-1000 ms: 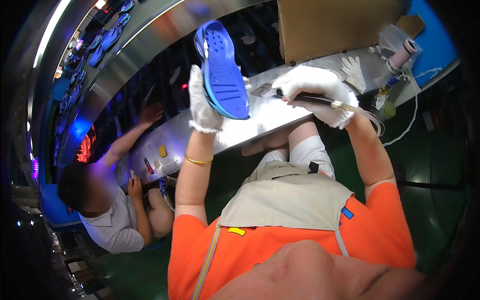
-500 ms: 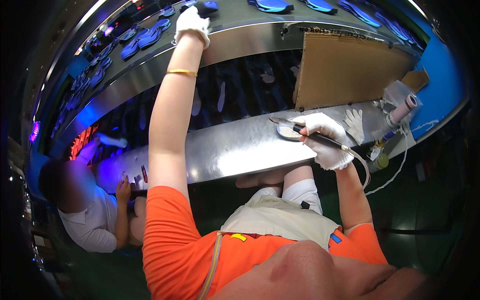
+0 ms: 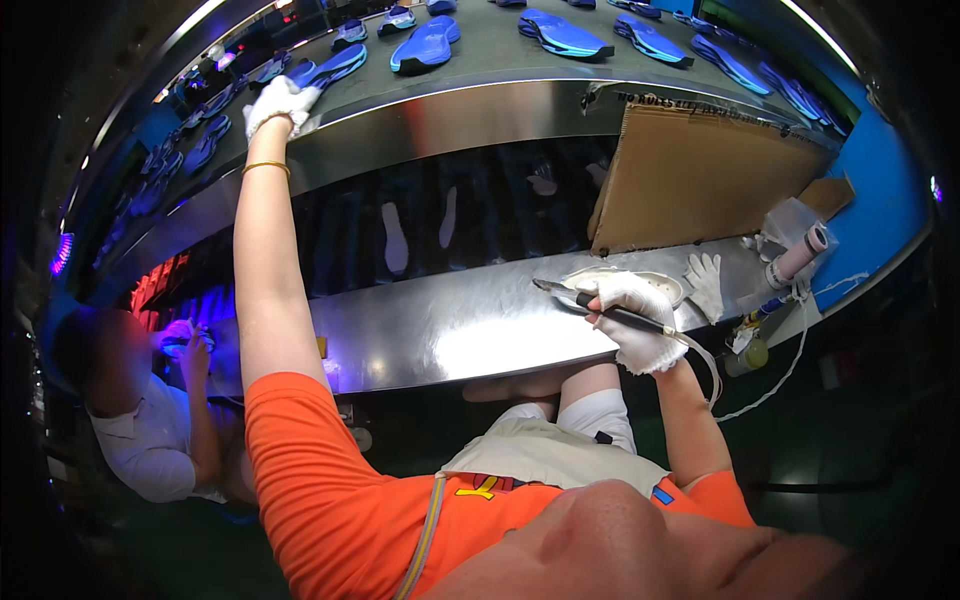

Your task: The person repeatedly picks up blue clogs from a conveyor belt and uses a handheld rotary tool to trim or smooth the soles. After finishing each clog, they place it back on the belt and pick up the next one. A coworker is visible in the background performing a similar task.

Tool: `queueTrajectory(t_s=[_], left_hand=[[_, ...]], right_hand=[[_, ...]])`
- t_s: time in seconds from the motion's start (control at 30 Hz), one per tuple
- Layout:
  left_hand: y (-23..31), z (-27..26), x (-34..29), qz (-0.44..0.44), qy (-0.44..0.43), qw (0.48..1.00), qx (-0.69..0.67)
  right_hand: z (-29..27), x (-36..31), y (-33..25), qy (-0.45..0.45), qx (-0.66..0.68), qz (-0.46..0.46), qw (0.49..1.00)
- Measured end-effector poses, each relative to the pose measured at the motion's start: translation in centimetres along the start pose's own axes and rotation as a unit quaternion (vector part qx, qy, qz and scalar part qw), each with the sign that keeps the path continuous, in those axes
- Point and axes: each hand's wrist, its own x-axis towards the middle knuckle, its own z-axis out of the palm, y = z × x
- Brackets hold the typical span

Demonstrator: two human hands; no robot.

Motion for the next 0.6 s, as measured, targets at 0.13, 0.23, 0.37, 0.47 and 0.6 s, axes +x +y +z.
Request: queueTrajectory(t_s=[0.13,0.23,0.37,0.47,0.6], left_hand=[[-0.5,-1.3,-0.4,-0.102,-0.035,0.994,0.005],[-0.3,-2.0,-1.6,-0.063,0.025,0.992,0.103],[2.7,-4.3,-3.8,0.004,0.004,0.968,0.251],[4.3,-4.1,-5.8,0.083,0.075,0.959,0.260],[5.8,-6.1,-7.5,0.061,-0.013,0.998,0.010]], right_hand=[[-0.3,-0.4,0.7,0.010,0.004,0.037,0.999],[-0.1,-0.5,1.6,0.010,-0.040,0.015,0.999],[0.3,-0.2,1.4,0.017,0.022,0.027,0.999],[0.7,-0.2,1.5,0.016,-0.017,-0.005,1.000],[0.7,-0.2,1.6,0.009,0.058,0.051,0.997]])
